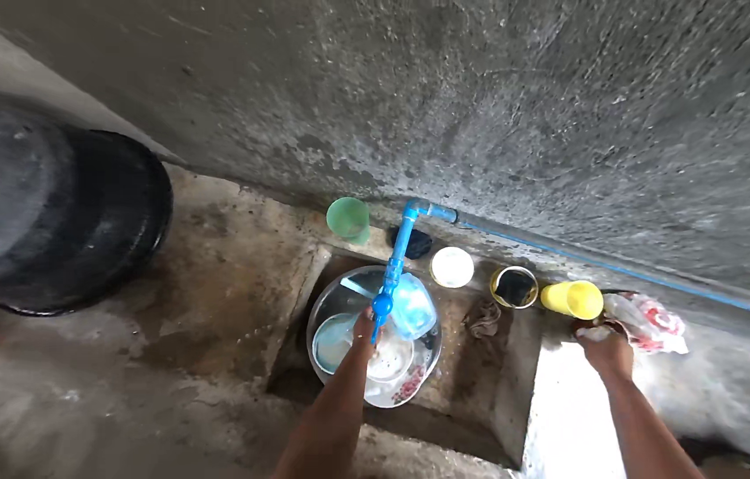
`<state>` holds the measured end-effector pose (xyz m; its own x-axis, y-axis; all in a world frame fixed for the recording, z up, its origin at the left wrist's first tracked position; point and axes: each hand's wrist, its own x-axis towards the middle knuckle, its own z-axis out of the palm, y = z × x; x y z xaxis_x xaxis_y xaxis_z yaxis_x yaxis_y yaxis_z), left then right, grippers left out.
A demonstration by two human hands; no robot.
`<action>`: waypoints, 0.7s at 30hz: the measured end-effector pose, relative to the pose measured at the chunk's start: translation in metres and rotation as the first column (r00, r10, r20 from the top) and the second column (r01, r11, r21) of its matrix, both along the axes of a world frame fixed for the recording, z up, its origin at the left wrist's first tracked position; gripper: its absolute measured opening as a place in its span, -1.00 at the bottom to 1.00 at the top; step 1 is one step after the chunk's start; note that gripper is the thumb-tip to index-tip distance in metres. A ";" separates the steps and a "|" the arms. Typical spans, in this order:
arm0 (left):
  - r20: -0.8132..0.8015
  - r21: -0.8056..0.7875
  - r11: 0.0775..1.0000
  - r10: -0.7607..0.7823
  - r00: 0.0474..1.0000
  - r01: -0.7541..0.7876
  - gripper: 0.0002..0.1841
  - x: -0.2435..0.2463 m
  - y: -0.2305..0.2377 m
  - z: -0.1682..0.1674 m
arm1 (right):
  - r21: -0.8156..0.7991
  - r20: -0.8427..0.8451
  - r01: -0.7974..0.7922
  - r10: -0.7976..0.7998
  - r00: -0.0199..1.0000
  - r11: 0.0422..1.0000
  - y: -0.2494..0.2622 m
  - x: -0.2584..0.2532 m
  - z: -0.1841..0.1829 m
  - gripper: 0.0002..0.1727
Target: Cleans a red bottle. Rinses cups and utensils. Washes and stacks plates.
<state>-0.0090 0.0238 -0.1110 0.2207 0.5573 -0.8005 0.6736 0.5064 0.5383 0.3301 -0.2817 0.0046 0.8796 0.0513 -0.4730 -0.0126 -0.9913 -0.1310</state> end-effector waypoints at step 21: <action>0.498 -0.378 0.887 0.437 0.749 -0.267 -0.43 -0.041 -0.092 0.111 | 0.867 0.036 -0.217 0.379 0.925 0.448 0.137 -0.316 0.018 -0.50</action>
